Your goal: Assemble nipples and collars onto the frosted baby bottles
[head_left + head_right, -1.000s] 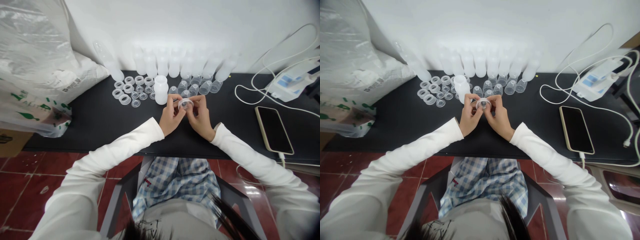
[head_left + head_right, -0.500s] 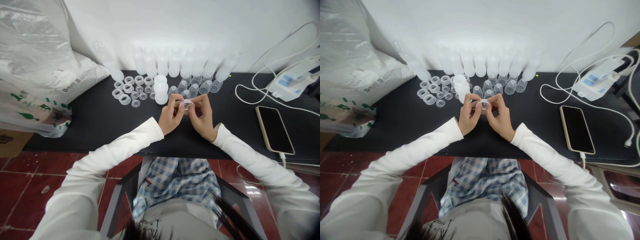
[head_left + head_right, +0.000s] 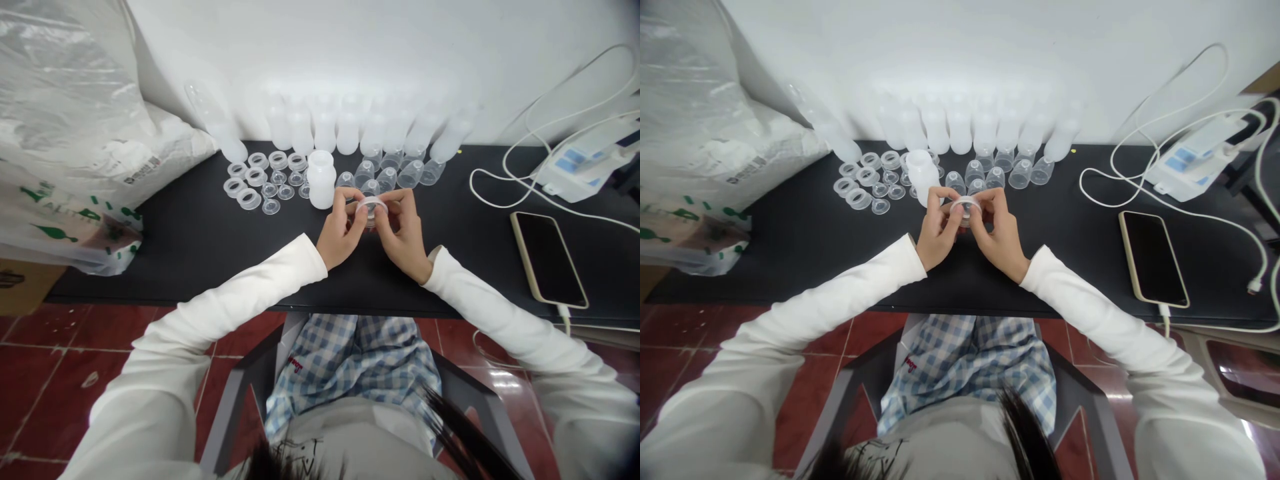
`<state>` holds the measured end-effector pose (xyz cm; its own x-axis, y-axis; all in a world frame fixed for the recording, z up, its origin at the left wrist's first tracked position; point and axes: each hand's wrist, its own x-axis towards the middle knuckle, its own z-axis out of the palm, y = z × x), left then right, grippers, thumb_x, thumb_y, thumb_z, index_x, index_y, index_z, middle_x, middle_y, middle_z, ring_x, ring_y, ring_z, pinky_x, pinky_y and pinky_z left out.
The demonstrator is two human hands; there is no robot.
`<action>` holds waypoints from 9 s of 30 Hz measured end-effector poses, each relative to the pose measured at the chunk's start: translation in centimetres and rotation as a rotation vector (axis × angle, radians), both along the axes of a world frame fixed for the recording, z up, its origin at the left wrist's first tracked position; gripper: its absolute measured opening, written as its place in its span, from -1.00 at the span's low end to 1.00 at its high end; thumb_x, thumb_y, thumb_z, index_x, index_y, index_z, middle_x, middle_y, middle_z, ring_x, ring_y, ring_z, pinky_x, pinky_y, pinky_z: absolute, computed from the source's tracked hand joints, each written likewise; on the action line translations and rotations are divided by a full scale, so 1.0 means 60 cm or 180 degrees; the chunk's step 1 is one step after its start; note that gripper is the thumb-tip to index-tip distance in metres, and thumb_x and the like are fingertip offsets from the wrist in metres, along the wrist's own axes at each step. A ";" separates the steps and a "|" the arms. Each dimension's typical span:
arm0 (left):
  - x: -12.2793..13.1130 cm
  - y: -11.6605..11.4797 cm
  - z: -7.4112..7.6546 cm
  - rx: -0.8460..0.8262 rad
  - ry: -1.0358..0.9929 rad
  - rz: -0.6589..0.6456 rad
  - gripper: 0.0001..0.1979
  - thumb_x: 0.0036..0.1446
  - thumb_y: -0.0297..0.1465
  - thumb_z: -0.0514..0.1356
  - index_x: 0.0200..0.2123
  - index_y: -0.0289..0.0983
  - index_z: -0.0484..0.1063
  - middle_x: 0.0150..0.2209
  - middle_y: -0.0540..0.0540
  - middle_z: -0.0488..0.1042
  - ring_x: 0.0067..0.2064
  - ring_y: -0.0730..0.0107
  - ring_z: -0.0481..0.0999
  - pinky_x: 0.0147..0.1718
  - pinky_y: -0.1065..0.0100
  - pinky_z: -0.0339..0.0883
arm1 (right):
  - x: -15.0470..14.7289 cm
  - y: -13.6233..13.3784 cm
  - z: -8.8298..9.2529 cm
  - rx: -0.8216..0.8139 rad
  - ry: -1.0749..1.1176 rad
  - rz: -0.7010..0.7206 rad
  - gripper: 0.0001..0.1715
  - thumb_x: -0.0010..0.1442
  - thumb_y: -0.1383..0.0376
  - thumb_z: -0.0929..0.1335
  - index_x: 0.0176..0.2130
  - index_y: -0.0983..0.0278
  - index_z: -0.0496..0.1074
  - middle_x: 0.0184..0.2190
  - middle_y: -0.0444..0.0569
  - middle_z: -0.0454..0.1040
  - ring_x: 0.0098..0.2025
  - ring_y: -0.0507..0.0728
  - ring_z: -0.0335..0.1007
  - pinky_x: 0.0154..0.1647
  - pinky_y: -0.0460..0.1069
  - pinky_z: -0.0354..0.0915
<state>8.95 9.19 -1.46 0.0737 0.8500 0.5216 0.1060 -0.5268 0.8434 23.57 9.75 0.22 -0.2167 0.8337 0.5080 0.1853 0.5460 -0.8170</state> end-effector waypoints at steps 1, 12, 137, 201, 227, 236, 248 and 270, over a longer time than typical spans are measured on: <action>0.000 -0.001 0.000 -0.0008 0.0020 -0.0015 -0.66 0.43 -0.03 0.02 -0.05 -0.18 0.12 -0.42 0.11 0.43 -0.57 0.62 0.34 -0.57 0.50 0.17 | 0.001 0.000 0.001 0.0024 -0.0035 -0.0006 -0.66 0.41 -0.04 0.29 -0.09 0.16 0.26 -0.31 -0.08 0.53 -0.37 0.10 0.52 -0.36 0.02 0.48; 0.001 0.000 -0.010 0.0536 0.0547 0.0133 -0.79 0.49 -0.17 -0.06 -0.01 -0.17 0.08 -0.30 0.04 0.44 -0.38 0.50 0.52 -0.38 0.42 0.36 | 0.005 0.009 -0.018 0.0690 -0.0800 -0.0173 -0.70 0.50 0.05 0.14 0.04 0.18 0.21 -0.24 0.01 0.55 -0.36 0.13 0.55 -0.33 0.05 0.51; -0.002 -0.006 0.003 0.0149 0.0193 0.0148 -0.65 0.42 -0.03 0.02 -0.07 -0.20 0.24 -0.44 0.07 0.42 -0.43 0.50 0.48 -0.40 0.43 0.36 | -0.009 -0.009 0.002 -0.0018 0.0248 0.0004 -0.60 0.39 -0.08 0.31 -0.10 0.18 0.35 -0.29 -0.09 0.57 -0.33 0.09 0.54 -0.32 0.02 0.49; -0.006 -0.005 -0.003 0.0264 0.0265 -0.0059 -0.65 0.44 -0.04 0.00 0.02 -0.19 0.18 -0.36 0.03 0.48 -0.46 0.52 0.44 -0.44 0.44 0.27 | 0.004 -0.003 -0.002 0.0504 -0.0132 -0.0034 -0.66 0.40 -0.04 0.29 -0.05 0.15 0.27 -0.30 -0.07 0.55 -0.34 0.12 0.53 -0.32 0.06 0.46; -0.009 0.005 -0.010 0.0558 0.0415 -0.0302 -0.71 0.48 -0.13 -0.02 0.09 -0.17 0.09 -0.24 -0.02 0.50 -0.37 0.51 0.52 -0.38 0.43 0.37 | 0.004 0.008 -0.010 0.0674 -0.0053 0.0120 -0.65 0.39 0.01 0.34 0.02 0.13 0.25 -0.20 -0.06 0.52 -0.27 0.10 0.55 -0.26 0.05 0.55; -0.011 0.000 -0.004 0.0825 0.0626 -0.0085 -0.71 0.49 -0.20 -0.04 0.16 -0.18 0.10 -0.20 -0.05 0.57 -0.28 0.43 0.62 -0.31 0.41 0.45 | 0.008 0.008 -0.010 0.1031 -0.0213 0.0029 -0.65 0.41 0.06 0.31 0.10 0.12 0.23 -0.17 -0.02 0.53 -0.27 0.11 0.56 -0.28 0.05 0.54; -0.018 0.005 0.003 0.2072 0.1121 0.0677 -0.78 0.51 -0.29 -0.06 0.09 -0.25 0.21 -0.12 -0.11 0.58 -0.28 0.53 0.65 -0.31 0.53 0.52 | 0.017 0.004 -0.010 0.2000 -0.0727 -0.0580 -0.79 0.41 0.25 0.28 0.03 0.18 0.32 -0.21 -0.02 0.59 -0.33 0.12 0.58 -0.31 0.03 0.54; -0.018 0.003 -0.004 0.1147 0.1051 0.0228 -0.73 0.49 -0.21 -0.05 0.08 -0.24 0.22 -0.21 -0.06 0.58 -0.44 0.56 0.53 -0.45 0.50 0.36 | 0.014 -0.002 -0.010 0.1085 -0.0494 -0.0454 -0.77 0.39 0.07 0.32 -0.11 0.17 0.37 -0.43 -0.10 0.46 -0.42 0.12 0.44 -0.26 0.10 0.50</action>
<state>7.89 9.37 -1.71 0.2326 0.6289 0.7419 0.3836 -0.7603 0.5242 24.38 9.62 -0.39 -0.2069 0.6502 0.7310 0.3859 0.7409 -0.5497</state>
